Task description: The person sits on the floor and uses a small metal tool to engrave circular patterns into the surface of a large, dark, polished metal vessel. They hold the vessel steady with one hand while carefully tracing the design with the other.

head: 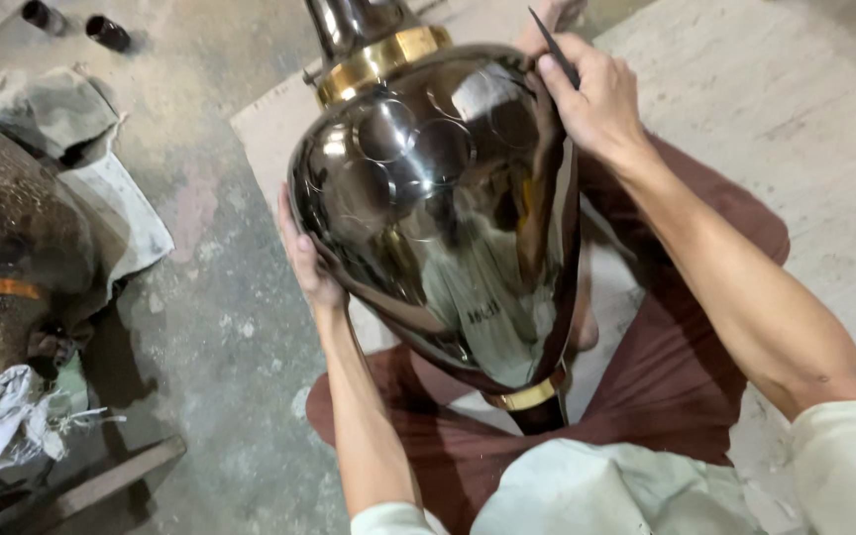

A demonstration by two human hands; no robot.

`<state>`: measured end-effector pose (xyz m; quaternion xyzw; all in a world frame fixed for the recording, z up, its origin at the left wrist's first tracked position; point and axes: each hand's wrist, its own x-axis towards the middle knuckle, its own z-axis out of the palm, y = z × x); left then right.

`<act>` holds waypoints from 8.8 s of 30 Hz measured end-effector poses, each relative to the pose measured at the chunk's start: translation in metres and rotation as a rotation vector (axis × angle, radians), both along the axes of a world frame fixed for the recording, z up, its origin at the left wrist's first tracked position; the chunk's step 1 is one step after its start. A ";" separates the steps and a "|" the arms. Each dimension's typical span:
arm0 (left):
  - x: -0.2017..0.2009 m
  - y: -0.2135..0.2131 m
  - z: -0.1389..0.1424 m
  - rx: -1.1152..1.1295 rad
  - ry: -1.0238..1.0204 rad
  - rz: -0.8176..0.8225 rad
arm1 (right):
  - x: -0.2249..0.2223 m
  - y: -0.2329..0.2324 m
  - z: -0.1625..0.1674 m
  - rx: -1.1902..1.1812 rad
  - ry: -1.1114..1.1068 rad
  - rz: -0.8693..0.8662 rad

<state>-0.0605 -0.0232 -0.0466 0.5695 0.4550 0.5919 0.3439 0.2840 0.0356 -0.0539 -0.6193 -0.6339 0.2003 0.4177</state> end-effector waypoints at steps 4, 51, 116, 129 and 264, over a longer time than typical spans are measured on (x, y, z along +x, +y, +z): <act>-0.001 0.002 -0.009 -0.033 -0.222 -0.115 | -0.003 -0.015 0.008 0.106 -0.007 0.055; 0.111 -0.031 0.045 0.129 0.869 0.340 | -0.027 -0.124 0.167 0.126 -0.571 0.374; 0.029 0.025 0.054 0.115 0.846 0.059 | -0.076 -0.059 0.201 0.152 -2.167 1.035; 0.037 0.022 0.042 0.154 0.873 0.163 | -0.085 -0.117 0.164 -0.650 -0.858 0.283; 0.131 -0.027 0.050 0.154 0.877 0.307 | -0.017 -0.104 0.175 -0.316 -0.467 0.281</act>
